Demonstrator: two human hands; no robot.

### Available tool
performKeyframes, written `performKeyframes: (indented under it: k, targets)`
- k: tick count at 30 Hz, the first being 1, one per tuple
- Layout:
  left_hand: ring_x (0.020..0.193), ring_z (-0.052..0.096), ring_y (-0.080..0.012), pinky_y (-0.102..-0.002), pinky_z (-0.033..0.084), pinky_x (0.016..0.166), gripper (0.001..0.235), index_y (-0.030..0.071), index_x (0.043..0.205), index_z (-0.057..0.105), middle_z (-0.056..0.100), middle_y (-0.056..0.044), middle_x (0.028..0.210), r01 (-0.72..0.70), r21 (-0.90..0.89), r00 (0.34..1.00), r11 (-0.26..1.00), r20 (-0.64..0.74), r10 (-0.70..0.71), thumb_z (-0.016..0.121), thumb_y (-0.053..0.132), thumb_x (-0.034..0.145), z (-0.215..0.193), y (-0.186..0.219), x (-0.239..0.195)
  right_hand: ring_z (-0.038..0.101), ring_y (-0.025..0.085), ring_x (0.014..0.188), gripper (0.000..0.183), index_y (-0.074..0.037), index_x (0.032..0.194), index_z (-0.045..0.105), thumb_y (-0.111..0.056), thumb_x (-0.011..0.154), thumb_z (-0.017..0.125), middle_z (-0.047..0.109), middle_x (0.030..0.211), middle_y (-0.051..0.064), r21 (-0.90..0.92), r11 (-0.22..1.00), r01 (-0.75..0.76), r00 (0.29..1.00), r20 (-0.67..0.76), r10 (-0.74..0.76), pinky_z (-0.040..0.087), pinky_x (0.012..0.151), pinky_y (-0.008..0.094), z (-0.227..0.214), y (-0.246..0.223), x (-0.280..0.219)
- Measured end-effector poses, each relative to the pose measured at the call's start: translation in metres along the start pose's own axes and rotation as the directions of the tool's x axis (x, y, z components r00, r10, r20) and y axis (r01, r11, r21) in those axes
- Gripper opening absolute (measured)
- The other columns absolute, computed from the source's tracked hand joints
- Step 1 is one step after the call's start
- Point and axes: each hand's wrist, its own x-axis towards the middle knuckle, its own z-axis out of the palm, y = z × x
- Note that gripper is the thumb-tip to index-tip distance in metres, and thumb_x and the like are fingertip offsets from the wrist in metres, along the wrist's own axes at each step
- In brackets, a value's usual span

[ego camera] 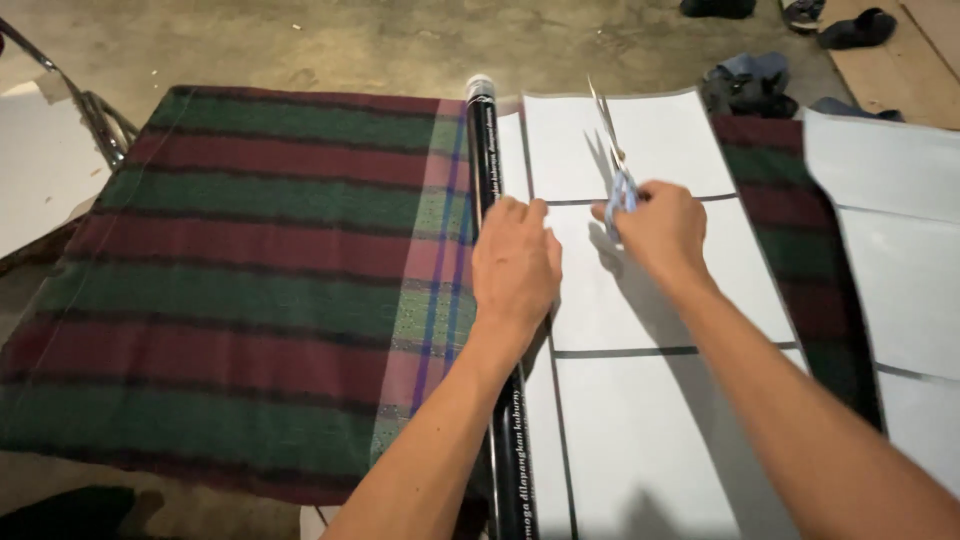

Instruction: The person uses scissors to cut a long roll of white material that is wrapped around a black cylindrical tube. They hold the tube steady with one hand while cutting along its length with the other, separating the material into sections.

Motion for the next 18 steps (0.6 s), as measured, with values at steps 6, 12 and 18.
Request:
performKeyframes:
  k: [6,12,18]
  targets:
    - [0.123,0.049,-0.0394,-0.05,0.037,0.109,0.074,0.006,0.147,0.037,0.059,-0.024,0.123,0.13,0.153,0.848,0.98,0.494,-0.19,0.073,0.023,0.084,-0.022,0.058,0.0,0.074,0.036,0.094,0.047,-0.01,0.115,0.07,-0.03,0.074,0.08,0.076,0.089,0.007,0.038,0.99,-0.135,0.988,-0.066,0.138,0.055,0.081,0.045,-0.032,0.038,-0.037]
    - [0.121,0.041,-0.0413,-0.051,0.036,0.1,0.084,0.004,0.153,0.027,0.04,-0.025,0.132,0.318,0.215,0.749,0.923,0.54,-0.384,0.074,0.028,0.088,0.0,0.073,-0.006,0.067,0.046,0.108,0.077,0.003,0.144,0.052,-0.022,0.077,0.079,0.074,0.106,0.026,-0.192,0.946,-0.26,0.965,-0.098,0.245,0.044,0.094,0.052,-0.063,0.063,-0.052]
    - [0.123,0.042,-0.0502,-0.059,0.039,0.1,0.072,0.005,0.143,0.035,0.035,-0.024,0.131,0.683,0.019,0.644,0.73,0.456,-0.614,0.074,0.0,0.083,-0.013,0.09,0.008,0.071,0.049,0.094,0.058,0.007,0.124,0.06,-0.017,0.076,0.08,0.073,0.093,0.026,-0.156,0.956,-0.249,0.968,-0.056,0.243,0.045,0.089,0.055,-0.071,0.088,-0.069]
